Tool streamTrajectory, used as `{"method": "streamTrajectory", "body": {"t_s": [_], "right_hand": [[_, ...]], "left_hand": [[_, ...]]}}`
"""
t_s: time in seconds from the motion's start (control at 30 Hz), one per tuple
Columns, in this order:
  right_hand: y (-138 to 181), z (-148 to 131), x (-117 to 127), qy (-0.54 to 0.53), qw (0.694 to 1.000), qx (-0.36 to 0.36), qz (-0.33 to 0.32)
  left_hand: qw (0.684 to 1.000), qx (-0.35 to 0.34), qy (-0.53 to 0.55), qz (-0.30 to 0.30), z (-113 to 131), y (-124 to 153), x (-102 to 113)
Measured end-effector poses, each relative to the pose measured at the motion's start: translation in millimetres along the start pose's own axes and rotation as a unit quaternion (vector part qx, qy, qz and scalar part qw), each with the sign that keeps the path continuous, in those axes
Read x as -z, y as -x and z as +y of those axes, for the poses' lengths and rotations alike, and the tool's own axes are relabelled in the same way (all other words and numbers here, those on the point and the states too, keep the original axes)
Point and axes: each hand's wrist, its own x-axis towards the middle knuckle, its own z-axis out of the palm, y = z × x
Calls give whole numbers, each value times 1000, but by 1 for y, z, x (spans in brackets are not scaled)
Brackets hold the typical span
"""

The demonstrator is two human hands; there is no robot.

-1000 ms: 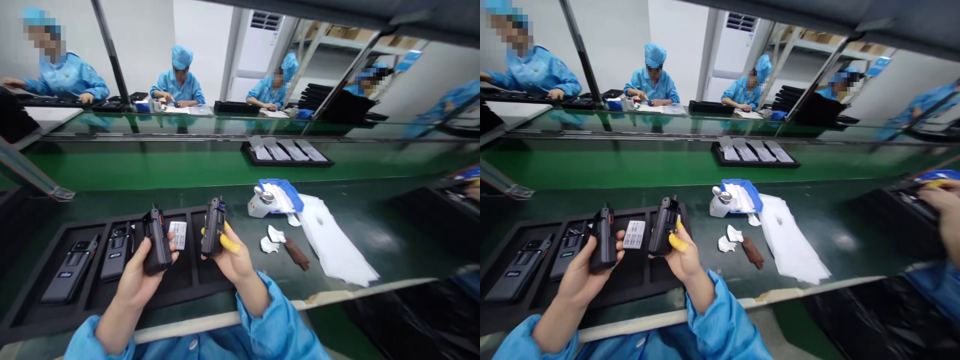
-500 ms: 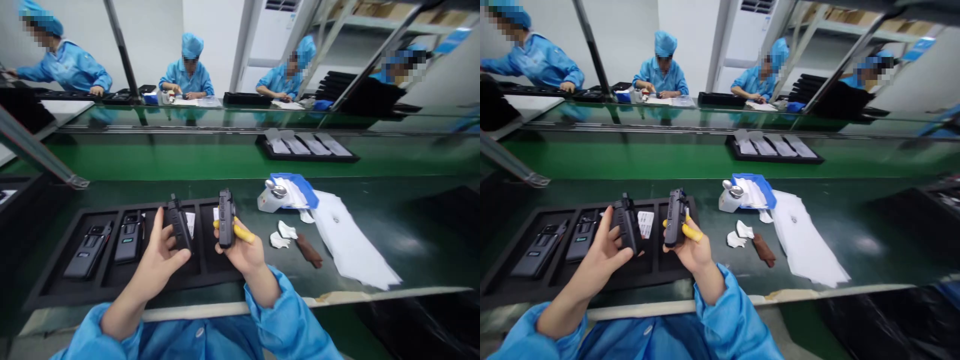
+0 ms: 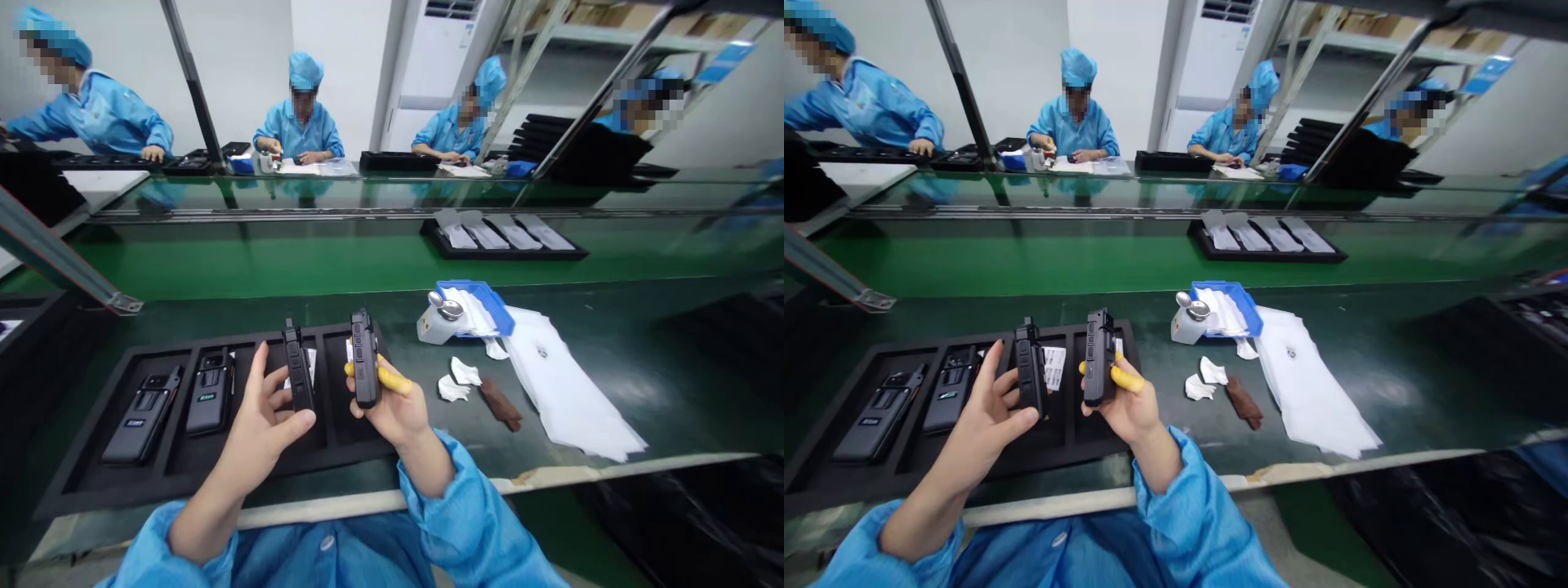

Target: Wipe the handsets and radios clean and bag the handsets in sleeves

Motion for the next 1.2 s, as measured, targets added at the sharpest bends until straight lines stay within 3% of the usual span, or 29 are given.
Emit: {"method": "streamTrajectory", "body": {"t_s": [1.0,1.1,1.2], "right_hand": [[1,2,1,8,1000,-18,4],[0,-2,0,26,1000,-6,10],[-6,-11,0,96,993,2,66]], "left_hand": [[997,-62,-19,52,4,0,-1],[998,-27,18,51,8,-4,-1],[995,64,68,32,18,-15,-1]]}}
